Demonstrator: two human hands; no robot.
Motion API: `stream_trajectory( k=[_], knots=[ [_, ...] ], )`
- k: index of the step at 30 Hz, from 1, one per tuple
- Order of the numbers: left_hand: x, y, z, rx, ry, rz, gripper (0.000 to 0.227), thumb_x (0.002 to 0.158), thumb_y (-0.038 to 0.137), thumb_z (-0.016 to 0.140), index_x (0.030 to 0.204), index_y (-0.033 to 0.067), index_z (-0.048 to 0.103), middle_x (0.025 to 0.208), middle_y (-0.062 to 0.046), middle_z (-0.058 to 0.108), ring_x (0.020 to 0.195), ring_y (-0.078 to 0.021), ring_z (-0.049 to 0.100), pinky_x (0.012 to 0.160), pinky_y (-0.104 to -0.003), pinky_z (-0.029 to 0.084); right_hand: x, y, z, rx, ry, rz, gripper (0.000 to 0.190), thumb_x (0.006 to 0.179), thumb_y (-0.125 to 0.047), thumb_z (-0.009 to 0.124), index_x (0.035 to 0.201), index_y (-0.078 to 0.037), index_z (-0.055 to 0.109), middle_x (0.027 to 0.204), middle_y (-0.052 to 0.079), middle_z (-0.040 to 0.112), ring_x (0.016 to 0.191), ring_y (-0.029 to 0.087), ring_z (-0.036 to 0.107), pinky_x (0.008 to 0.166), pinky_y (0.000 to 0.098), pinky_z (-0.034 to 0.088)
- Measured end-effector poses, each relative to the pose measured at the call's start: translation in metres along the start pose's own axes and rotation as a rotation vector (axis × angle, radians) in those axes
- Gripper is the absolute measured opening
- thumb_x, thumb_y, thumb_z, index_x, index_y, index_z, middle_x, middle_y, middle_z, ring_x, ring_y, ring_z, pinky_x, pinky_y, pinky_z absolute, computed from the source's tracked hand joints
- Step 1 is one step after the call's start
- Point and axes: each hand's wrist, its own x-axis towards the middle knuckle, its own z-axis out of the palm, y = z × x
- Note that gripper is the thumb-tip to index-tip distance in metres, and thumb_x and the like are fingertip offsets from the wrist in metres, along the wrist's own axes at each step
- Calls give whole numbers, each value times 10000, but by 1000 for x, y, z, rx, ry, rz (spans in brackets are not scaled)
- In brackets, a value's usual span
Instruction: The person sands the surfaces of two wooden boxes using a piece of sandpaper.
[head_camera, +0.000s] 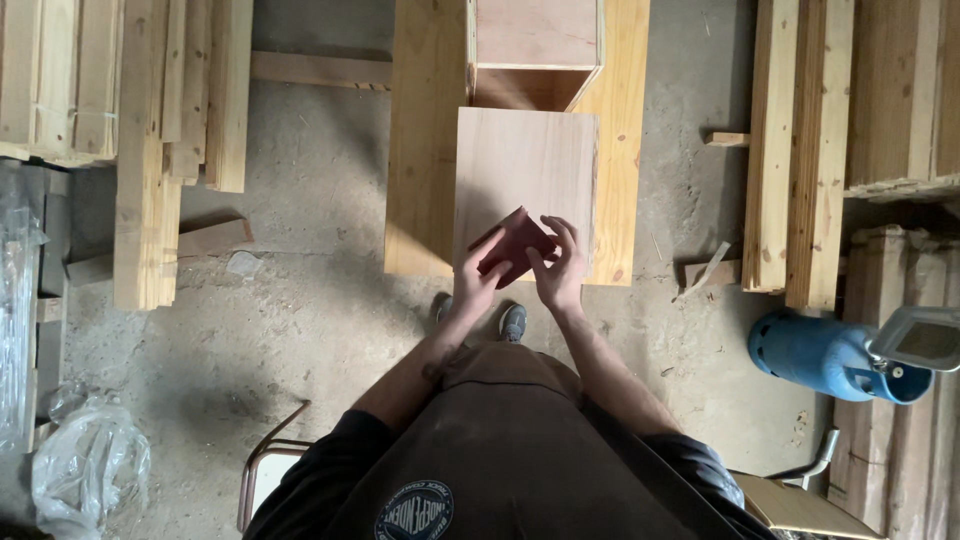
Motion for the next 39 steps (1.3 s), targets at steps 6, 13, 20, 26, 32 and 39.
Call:
stream_trajectory(
  k=[6,13,20,26,32,39],
  knots=[
    [-1,-10,-16,74,-30,-215,726,1154,133,889,1847,304,754,1732,-130,837,1605,-437,759,1378,-569,585,-2,3,-14,-570,-33,-392,363,994,81,920,1213,-204,972,1508,31,759,1147,265,825,877,364,752],
    [39,4,-33,174,-267,-251,906,1193,-54,666,1992,335,490,1814,-275,727,1684,-536,674,1470,-655,502,-4,12,0,-836,-635,-662,921,1087,-372,691,1981,-249,509,2045,85,488,1844,342,489,1430,572,396],
    [38,-18,-68,283,238,-260,509,1312,287,704,1819,243,724,1587,-120,917,1336,-341,898,1132,-464,732,-22,30,12,-1025,-358,-879,623,1224,-195,533,1811,-200,742,1909,65,707,1744,358,658,1394,545,506],
    [47,-102,-71,-197,22,-459,749,1387,481,620,1905,-58,573,1939,-402,548,1790,-592,541,1497,-704,447,-61,51,40,-1163,-239,-886,721,1171,-228,660,1886,-325,657,1978,171,596,1739,494,632,1369,693,497],
    [93,-231,-74,-457,-17,-667,767,1305,297,792,1986,156,467,1500,-201,764,1179,-386,918,896,-600,817,2,24,22,-1130,-270,-768,704,1152,-106,650,1812,-320,774,1913,15,711,1746,441,653,1412,659,506],
    [90,-231,-58,-486,-65,-712,726,1331,411,747,1981,228,481,1234,-147,808,903,-343,955,639,-533,820,-49,42,-13,-1183,-144,-651,663,1143,-53,697,1736,-306,852,1851,18,776,1703,428,701,1379,668,557]
  ],
)
